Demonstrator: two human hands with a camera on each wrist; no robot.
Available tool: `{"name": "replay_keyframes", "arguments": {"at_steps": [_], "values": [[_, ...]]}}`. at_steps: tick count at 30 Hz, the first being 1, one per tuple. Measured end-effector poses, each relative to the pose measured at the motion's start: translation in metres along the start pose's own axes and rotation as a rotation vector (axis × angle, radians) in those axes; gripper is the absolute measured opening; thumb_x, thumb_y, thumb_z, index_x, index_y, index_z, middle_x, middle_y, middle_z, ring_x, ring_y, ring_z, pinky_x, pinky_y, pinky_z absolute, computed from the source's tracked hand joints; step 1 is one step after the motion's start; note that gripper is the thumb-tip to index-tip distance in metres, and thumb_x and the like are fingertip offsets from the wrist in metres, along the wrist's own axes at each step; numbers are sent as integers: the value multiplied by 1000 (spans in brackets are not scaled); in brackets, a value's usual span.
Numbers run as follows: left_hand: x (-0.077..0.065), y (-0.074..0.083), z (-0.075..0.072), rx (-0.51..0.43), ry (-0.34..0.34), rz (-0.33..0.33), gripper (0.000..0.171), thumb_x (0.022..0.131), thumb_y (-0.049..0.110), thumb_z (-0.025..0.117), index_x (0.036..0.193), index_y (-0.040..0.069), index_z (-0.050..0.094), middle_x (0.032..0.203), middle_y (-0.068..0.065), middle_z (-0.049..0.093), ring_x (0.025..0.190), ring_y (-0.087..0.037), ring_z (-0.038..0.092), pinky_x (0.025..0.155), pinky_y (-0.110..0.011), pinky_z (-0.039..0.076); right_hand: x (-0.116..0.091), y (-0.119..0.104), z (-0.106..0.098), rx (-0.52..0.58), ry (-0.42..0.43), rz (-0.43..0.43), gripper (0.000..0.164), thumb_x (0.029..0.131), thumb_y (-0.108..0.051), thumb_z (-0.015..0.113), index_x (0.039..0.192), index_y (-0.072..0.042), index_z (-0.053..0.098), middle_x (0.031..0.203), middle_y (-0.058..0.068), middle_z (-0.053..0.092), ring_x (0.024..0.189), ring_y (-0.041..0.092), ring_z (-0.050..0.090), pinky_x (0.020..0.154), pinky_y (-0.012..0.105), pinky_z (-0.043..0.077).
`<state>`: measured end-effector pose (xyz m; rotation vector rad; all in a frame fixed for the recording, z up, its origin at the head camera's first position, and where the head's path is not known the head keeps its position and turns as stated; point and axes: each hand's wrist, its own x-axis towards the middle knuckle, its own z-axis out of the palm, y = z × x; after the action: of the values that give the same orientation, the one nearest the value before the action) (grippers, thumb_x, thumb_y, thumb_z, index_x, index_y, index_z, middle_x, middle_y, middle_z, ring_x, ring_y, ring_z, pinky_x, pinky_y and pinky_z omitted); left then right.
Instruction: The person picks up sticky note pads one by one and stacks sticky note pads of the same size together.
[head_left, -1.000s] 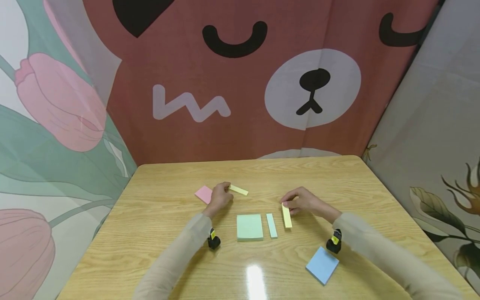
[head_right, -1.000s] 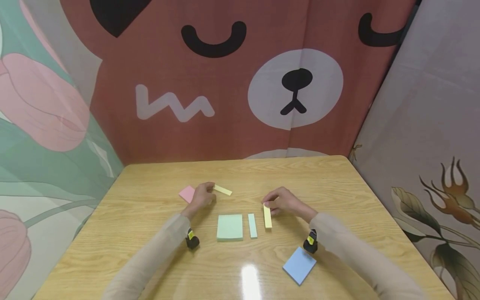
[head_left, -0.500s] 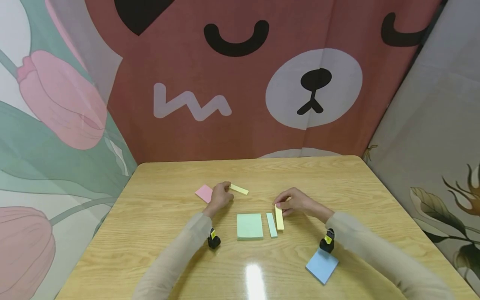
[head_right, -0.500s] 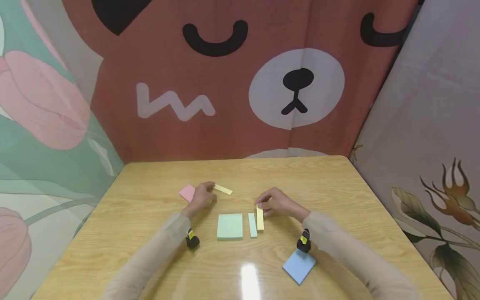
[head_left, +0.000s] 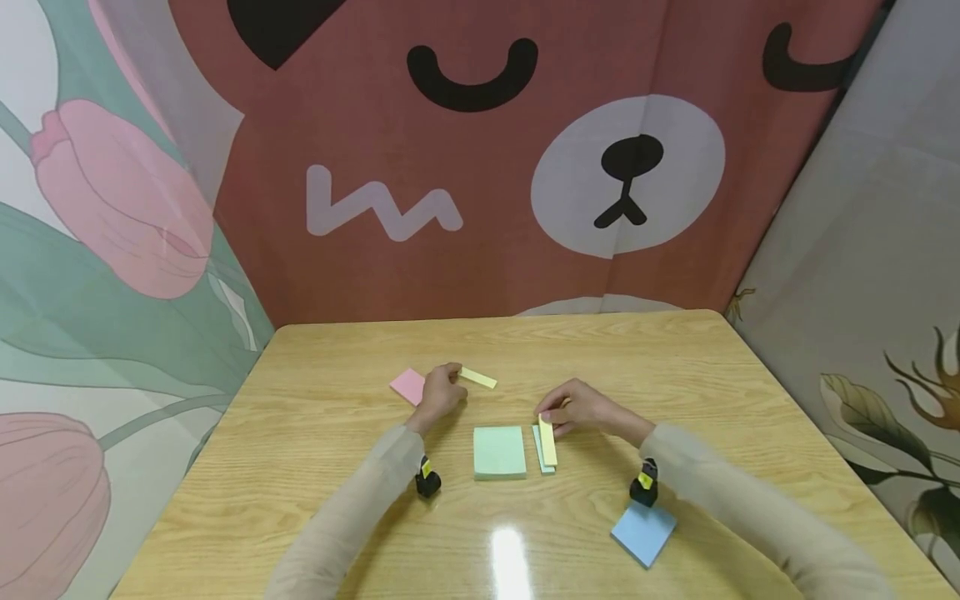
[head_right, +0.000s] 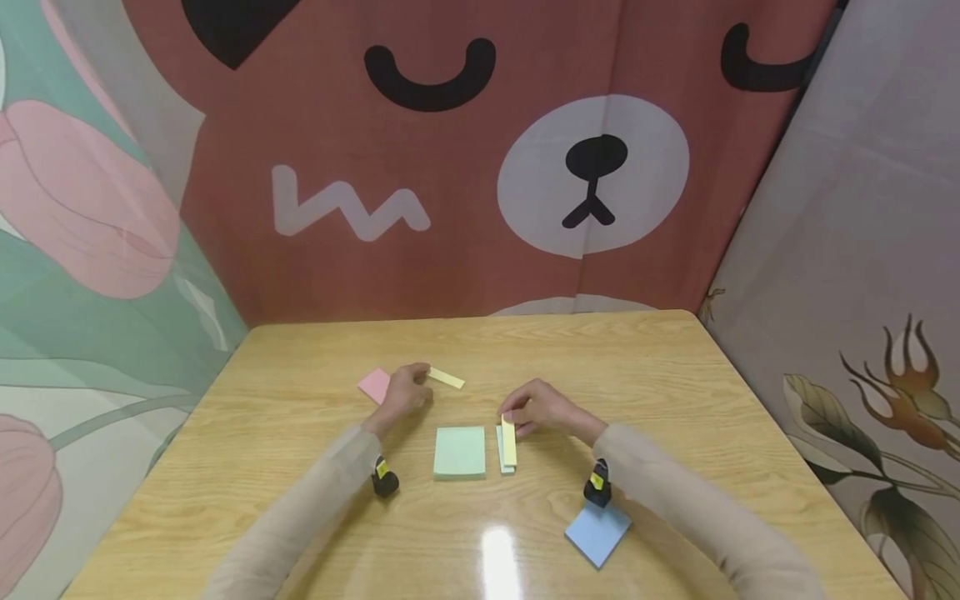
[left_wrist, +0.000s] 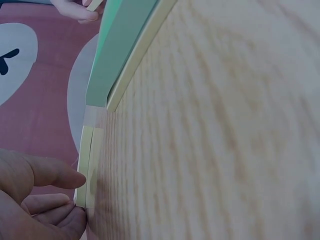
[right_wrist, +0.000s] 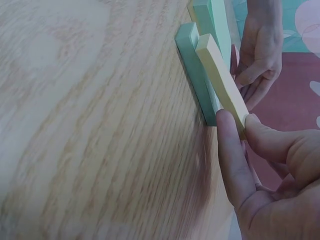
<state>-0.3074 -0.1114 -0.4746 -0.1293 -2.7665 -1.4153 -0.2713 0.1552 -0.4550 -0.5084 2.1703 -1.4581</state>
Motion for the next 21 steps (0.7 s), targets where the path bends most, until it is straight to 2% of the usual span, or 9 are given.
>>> {"name": "replay_keyframes", "arguments": {"at_steps": [9,15,18,21], "values": [[2,-1,-1,0,-9,1,54,67,-10,57,120,-5,51,117,-20,52,109,-28,47,89,-39,40,2,0,5,12,-28,25,19,83,-2,58,100,8,62,85,18,60,69,24,58,66,42,51],[5,0,-3,-42,-28,-17,56,67,-10,56,122,-4,48,117,-19,52,108,-28,48,89,-37,40,3,2,8,39,-38,45,20,83,-2,58,100,8,62,87,15,62,69,24,61,66,42,51],[6,1,-4,-59,-32,-11,57,68,-13,54,123,-4,47,117,-20,52,108,-30,48,86,-36,42,3,4,8,38,-37,50,20,83,-2,58,100,7,62,85,16,62,68,24,60,66,42,51],[7,3,-6,-74,-25,-13,55,69,-16,50,123,-3,48,118,-21,52,108,-31,49,77,-32,46,4,5,7,29,-39,48,20,83,-3,58,100,6,63,82,18,60,68,24,59,66,42,51]]}}
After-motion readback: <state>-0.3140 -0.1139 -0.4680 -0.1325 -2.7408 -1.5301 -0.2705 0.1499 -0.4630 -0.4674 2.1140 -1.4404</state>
